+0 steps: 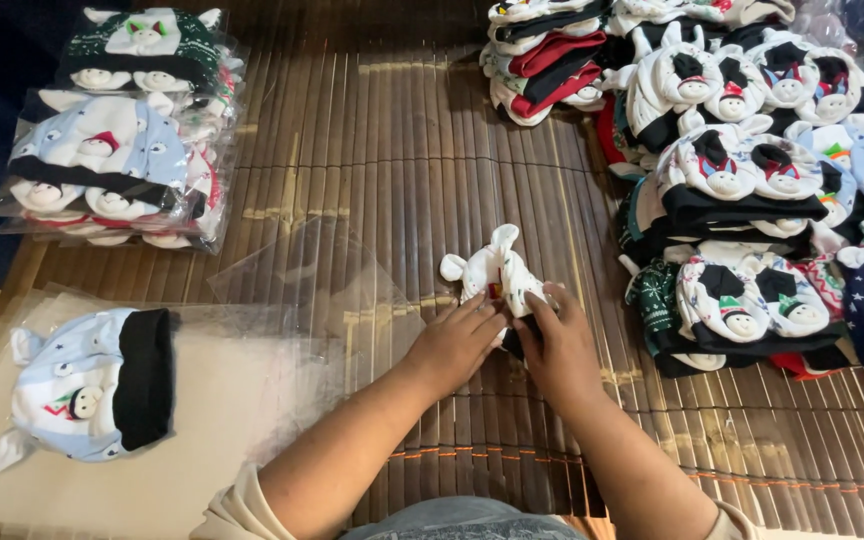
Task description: Folding baby hats and placing them into individual plastic bags for packaging.
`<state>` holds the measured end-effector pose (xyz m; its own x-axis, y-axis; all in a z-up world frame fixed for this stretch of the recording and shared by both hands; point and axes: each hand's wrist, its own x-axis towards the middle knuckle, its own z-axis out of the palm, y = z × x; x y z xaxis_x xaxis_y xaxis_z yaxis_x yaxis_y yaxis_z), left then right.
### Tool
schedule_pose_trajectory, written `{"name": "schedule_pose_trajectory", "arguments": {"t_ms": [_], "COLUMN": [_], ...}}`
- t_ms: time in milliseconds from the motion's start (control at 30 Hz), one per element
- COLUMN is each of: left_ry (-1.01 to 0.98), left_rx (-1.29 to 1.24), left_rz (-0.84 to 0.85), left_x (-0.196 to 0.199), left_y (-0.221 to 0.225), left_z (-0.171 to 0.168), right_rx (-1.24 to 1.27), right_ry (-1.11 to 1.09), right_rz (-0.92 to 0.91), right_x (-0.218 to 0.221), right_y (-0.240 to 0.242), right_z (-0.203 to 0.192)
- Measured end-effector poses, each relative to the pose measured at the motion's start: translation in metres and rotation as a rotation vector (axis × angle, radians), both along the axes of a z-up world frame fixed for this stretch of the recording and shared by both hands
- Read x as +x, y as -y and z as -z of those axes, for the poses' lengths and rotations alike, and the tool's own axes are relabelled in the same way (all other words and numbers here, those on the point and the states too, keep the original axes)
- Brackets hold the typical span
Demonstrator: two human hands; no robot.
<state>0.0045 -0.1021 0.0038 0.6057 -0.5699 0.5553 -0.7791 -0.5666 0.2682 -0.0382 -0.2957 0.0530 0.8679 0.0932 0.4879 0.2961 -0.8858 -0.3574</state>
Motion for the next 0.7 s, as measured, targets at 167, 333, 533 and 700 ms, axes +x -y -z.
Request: {"name": "schedule_pose_trajectory", "arguments": {"t_ms": [167, 333, 533, 700], "left_ry": [0.012, -0.037, -0.11, -0.006], "left_rx": [-0.096, -0.116, -0.172, -0.092], "left_rz": [0.031, 0.016, 0.023, -0.105], "left_x": [0.005, 0.003, -0.006, -0.02], "left_y": [0.007, 0.008, 0.004, -0.003], "left_z": [0.015, 0.013, -0.015, -0.031], "right_rx": [0.022, -0.071, -0.193, -0.2], "right_ry": [0.037, 0.207, 0.468, 0.509], "right_rz": [-0.114, -0.12, -0.159, -0.145], "right_x": [-0.014, -0.011, -0.004, 0.001], "right_y": [-0.006, -0.007, -0.013, -0.01], "right_z": [-0.004, 0.012, 0.014, 0.018]}}
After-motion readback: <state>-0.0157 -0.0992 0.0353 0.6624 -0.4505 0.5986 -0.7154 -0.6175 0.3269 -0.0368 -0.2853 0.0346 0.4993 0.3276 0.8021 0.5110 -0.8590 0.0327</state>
